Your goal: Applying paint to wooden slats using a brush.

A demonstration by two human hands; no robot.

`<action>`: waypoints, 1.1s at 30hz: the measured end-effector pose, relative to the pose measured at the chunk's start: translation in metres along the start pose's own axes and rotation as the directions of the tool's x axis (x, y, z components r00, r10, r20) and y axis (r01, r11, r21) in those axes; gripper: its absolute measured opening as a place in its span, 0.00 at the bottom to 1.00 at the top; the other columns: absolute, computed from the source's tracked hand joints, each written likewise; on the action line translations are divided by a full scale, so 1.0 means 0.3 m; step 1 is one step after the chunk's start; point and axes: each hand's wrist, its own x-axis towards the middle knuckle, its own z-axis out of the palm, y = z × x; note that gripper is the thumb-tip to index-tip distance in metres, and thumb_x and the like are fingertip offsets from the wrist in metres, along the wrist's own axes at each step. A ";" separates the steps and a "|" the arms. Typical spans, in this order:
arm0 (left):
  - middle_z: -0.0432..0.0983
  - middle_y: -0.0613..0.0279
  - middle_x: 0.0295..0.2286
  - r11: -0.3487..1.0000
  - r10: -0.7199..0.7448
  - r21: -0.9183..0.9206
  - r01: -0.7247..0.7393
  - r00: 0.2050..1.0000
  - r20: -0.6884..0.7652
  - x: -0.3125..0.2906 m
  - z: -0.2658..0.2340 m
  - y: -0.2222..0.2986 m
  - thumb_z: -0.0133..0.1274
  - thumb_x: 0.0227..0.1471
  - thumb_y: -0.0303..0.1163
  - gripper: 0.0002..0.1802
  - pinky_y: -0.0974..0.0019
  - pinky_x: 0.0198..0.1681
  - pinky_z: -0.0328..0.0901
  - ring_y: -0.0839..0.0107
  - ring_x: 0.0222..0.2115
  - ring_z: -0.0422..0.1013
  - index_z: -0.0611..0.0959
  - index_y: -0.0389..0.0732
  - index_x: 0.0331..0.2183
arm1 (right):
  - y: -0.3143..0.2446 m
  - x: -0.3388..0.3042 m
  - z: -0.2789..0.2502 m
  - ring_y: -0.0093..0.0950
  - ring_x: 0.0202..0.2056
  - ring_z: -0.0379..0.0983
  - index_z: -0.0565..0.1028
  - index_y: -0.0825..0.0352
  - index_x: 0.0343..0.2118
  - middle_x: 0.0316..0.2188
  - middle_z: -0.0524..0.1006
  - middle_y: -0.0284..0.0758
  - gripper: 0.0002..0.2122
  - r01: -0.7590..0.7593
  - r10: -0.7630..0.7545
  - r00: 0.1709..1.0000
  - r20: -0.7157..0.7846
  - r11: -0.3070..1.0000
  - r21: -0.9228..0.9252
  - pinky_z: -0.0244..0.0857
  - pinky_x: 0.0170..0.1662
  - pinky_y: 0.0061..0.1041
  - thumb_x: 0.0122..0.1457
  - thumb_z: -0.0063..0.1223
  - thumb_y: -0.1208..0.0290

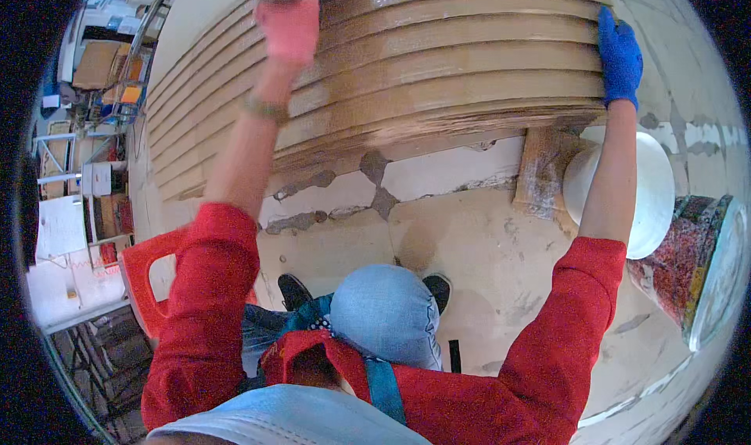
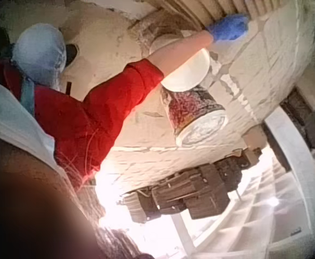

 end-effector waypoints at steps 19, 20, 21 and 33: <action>0.71 0.49 0.32 0.861 -0.070 -0.348 0.370 0.765 0.640 0.259 -0.018 0.303 0.42 0.46 0.45 0.20 0.57 0.38 0.60 0.56 0.34 0.66 0.72 0.36 0.29 | 0.030 -0.035 -0.004 0.37 0.36 0.69 0.69 0.67 0.42 0.35 0.72 0.43 0.14 0.200 -0.228 0.973 -0.014 0.879 -0.432 0.61 0.42 0.27 0.55 0.39 0.65; 0.69 0.52 0.31 0.868 0.042 -0.412 0.276 0.787 0.616 0.185 -0.114 0.310 0.45 0.46 0.41 0.17 0.59 0.38 0.58 0.59 0.34 0.65 0.72 0.36 0.32 | 0.012 -0.025 0.006 0.37 0.32 0.68 0.68 0.62 0.41 0.31 0.70 0.42 0.12 0.119 -0.154 0.986 -0.060 0.914 -0.387 0.62 0.34 0.30 0.54 0.40 0.67; 0.68 0.56 0.31 0.863 0.150 -0.472 0.181 0.801 0.580 0.092 -0.198 0.309 0.48 0.46 0.37 0.16 0.61 0.39 0.57 0.63 0.33 0.64 0.71 0.36 0.34 | -0.013 -0.018 0.006 0.37 0.27 0.67 0.67 0.58 0.40 0.28 0.68 0.40 0.11 0.039 -0.080 0.991 -0.109 0.941 -0.337 0.63 0.27 0.34 0.52 0.40 0.70; 0.68 0.57 0.21 0.398 -0.140 -0.910 0.114 0.988 0.062 -0.112 -0.430 0.295 0.50 0.37 0.24 0.04 0.69 0.25 0.61 0.66 0.21 0.66 0.72 0.36 0.22 | -0.041 -0.032 0.008 0.37 0.30 0.67 0.66 0.58 0.41 0.31 0.68 0.40 0.13 0.050 -0.135 0.970 -0.202 0.926 -0.374 0.63 0.30 0.33 0.50 0.41 0.70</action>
